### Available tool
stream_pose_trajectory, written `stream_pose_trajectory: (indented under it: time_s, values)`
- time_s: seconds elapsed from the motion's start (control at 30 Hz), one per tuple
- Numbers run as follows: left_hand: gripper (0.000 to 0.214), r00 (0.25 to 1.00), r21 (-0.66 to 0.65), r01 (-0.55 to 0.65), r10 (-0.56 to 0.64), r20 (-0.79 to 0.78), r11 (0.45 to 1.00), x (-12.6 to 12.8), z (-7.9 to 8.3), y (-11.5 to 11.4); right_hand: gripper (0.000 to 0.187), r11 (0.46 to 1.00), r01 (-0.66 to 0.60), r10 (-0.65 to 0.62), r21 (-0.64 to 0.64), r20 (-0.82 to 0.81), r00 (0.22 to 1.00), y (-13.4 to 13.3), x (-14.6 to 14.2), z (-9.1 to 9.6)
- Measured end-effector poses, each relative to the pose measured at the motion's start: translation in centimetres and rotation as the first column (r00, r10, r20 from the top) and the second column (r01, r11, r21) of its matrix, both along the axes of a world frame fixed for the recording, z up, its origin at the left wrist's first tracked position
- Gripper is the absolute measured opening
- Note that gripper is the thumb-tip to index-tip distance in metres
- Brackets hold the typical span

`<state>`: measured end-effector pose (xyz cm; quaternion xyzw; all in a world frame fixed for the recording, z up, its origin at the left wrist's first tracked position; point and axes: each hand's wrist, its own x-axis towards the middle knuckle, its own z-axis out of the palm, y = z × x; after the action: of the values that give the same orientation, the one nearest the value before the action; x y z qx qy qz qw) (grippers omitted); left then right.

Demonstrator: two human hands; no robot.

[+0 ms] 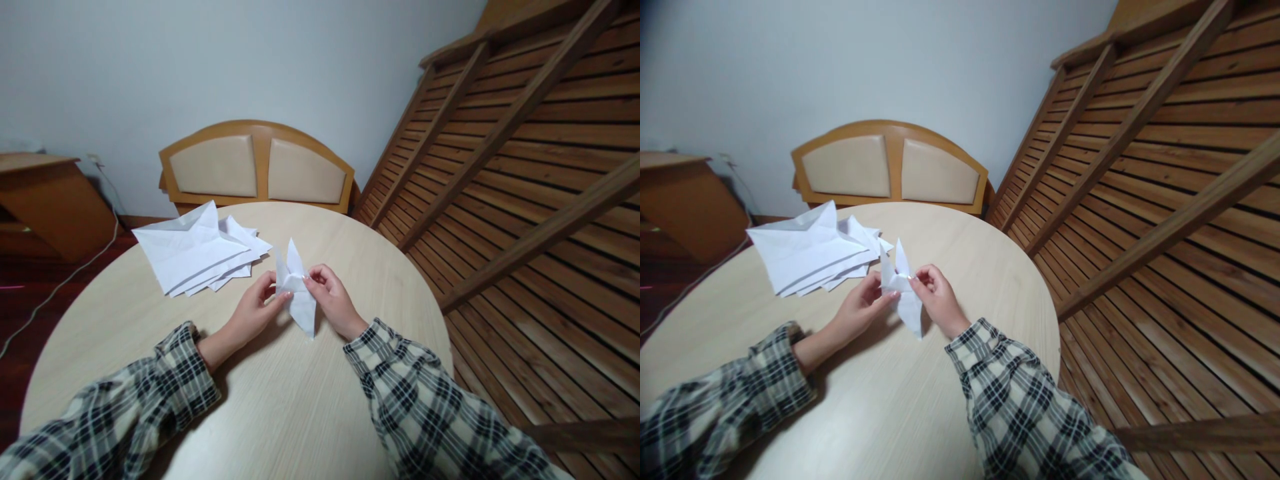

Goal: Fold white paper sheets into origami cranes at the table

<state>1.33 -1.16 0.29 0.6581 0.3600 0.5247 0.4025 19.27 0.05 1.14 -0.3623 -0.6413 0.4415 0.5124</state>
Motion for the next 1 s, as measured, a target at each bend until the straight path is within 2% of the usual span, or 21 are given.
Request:
stream_pose_trajectory:
  time_s: [0.1, 0.2, 0.27, 0.33, 0.4, 0.5, 0.6, 0.7, 0.77, 0.87, 0.93, 1.0]
  values:
    - [0.021, 1.000, 0.008, -0.029, 0.029, -0.001, 1.000, 0.1, 0.7, -0.2, 0.014, 0.981, 0.070, -0.082, 0.180, 0.060, 0.995, -0.7, -0.1, 0.8]
    - [0.019, 0.995, 0.077, -0.095, 0.097, -0.023, 0.993, 0.0, 1.6, -0.3, 0.009, 0.889, 0.107, -0.188, 0.445, 0.143, 0.972, -1.5, -0.1, 1.6]
    - [0.018, 0.982, 0.182, -0.149, 0.167, -0.092, 0.972, -0.3, 2.1, -0.2, 0.010, 0.835, 0.111, -0.222, 0.539, 0.147, 0.964, -1.8, 0.0, 2.0]
    - [0.017, 0.952, 0.331, -0.196, 0.260, -0.162, 0.923, -0.6, 2.5, -0.2, 0.010, 0.806, 0.124, -0.254, 0.578, 0.150, 0.956, -1.9, 0.1, 2.1]
    - [0.018, 0.915, 0.479, -0.212, 0.346, -0.210, 0.852, -0.9, 2.8, -0.3, 0.012, 0.795, 0.145, -0.292, 0.589, 0.163, 0.942, -1.9, 0.1, 2.1]
    - [0.021, 0.873, 0.642, -0.149, 0.405, -0.272, 0.752, -1.3, 3.6, -0.8, 0.018, 0.775, 0.175, -0.339, 0.607, 0.166, 0.926, -2.1, 0.0, 2.3]
    - [0.019, 0.852, 0.731, -0.087, 0.431, -0.298, 0.677, -1.7, 4.5, -1.1, 0.023, 0.714, 0.195, -0.360, 0.673, 0.114, 0.926, -2.4, 0.0, 2.5]
    - [0.022, 0.847, 0.733, -0.144, 0.465, -0.256, 0.665, -2.1, 4.9, -1.0, 0.028, 0.662, 0.262, -0.396, 0.702, 0.031, 0.918, -2.5, 0.2, 2.6]
    - [0.027, 0.839, 0.695, -0.237, 0.504, -0.207, 0.679, -2.4, 4.8, -0.7, 0.029, 0.664, 0.307, -0.411, 0.682, -0.010, 0.911, -2.3, 0.4, 2.3]
    - [0.029, 0.838, 0.587, -0.363, 0.529, -0.133, 0.723, -2.7, 4.3, -0.1, 0.027, 0.704, 0.365, -0.431, 0.609, -0.042, 0.901, -1.5, 0.6, 1.4]
    - [0.031, 0.866, 0.479, -0.407, 0.495, -0.067, 0.777, -2.8, 3.9, 0.3, 0.020, 0.765, 0.406, -0.433, 0.500, -0.067, 0.899, -0.9, 0.7, 0.7]
    - [0.027, 0.898, 0.355, -0.423, 0.439, 0.037, 0.834, -2.7, 3.7, 0.7, 0.015, 0.847, 0.391, -0.374, 0.359, -0.120, 0.920, -0.3, 0.6, 0.2]
